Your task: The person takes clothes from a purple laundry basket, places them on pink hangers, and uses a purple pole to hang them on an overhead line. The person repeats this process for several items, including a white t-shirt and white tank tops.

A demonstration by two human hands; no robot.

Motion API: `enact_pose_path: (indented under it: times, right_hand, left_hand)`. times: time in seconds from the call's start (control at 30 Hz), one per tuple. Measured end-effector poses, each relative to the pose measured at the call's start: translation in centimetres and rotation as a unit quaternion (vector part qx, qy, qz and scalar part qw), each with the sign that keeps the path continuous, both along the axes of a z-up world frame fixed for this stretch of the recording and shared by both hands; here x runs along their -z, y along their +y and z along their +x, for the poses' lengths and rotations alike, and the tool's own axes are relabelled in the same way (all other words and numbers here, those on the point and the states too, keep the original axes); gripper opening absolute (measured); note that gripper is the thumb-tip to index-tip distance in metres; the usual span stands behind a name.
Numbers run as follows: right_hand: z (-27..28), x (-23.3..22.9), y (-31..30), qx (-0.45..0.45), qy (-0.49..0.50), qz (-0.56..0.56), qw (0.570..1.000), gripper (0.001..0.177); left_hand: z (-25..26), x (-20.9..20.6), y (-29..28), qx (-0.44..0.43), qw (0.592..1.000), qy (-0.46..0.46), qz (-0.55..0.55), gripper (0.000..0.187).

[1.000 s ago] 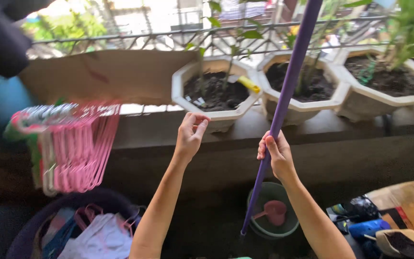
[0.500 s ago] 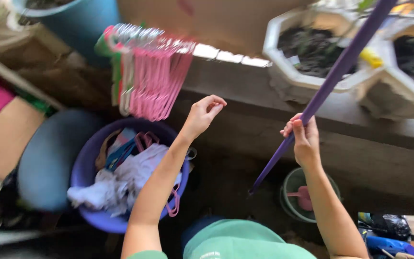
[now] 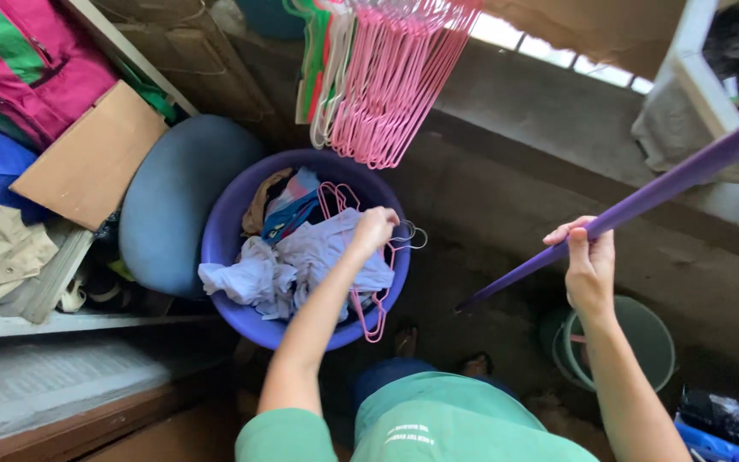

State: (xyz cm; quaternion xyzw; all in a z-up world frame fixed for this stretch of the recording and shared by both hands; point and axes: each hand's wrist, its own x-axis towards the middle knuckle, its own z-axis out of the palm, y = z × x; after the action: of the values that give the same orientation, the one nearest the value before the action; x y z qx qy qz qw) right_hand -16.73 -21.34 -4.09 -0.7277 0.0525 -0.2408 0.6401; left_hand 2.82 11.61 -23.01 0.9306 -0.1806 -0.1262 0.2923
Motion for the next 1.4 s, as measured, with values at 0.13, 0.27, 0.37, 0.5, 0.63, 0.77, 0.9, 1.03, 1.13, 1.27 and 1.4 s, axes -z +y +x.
enact_pose_path:
  times: [0.13,0.27,0.37,0.5,0.63,0.77,0.9,1.03,1.13,1.27,1.4]
  right_hand:
    - [-0.5,0.8,0.8,0.001,0.001,0.008,1.0,0.027]
    - [-1.8,-0.7,2.0,0.021,0.03,0.019,0.999,0.025]
    - [-2.7,-1.5,2.3,0.036,0.055,0.015,0.998,0.026]
    - [-3.5,-0.9,2.0,0.047,0.058,-0.026,0.997,0.028]
    - [-3.5,-0.8,3.1,0.053,0.071,-0.024,0.996,0.026]
    - [-2.9,-0.4,4.1,0.031,0.083,-0.011,0.996,0.024]
    - [-2.1,1.5,4.4,0.009,0.078,0.005,0.997,0.027]
    - [-1.3,1.6,5.5,-0.011,0.024,-0.013,1.0,0.023]
    - [-1.1,1.8,6.0,-0.014,0.02,-0.007,1.0,0.023]
    - [-1.1,2.8,6.2,-0.015,0.011,0.012,1.0,0.023]
    - [-1.4,3.5,6.2,-0.001,-0.008,0.024,1.0,0.018]
  left_hand:
    - [-2.7,4.2,0.0,0.042,0.996,-0.043,0.062,0.015]
    - [-4.1,7.5,-1.2,0.06,0.989,-0.096,0.1,0.02]
    - [-4.6,7.7,-1.8,0.098,0.975,-0.129,0.155,0.023]
    - [-4.5,8.0,-1.6,0.15,0.939,-0.216,0.22,0.02]
    - [-3.6,8.7,-1.2,0.203,0.931,-0.168,0.253,0.024]
    - [-2.1,7.9,0.5,0.268,0.915,-0.231,0.193,0.018]
    - [0.4,6.3,2.2,0.374,0.893,-0.227,0.106,0.007]
    - [1.4,1.5,3.5,0.309,0.917,-0.249,0.035,0.016]
    - [1.4,-4.2,4.2,0.306,0.909,-0.28,0.046,0.014]
    - [0.9,-9.8,4.1,0.293,0.914,-0.274,0.064,0.019]
    - [0.8,-14.2,2.9,0.278,0.923,-0.254,0.077,0.021]
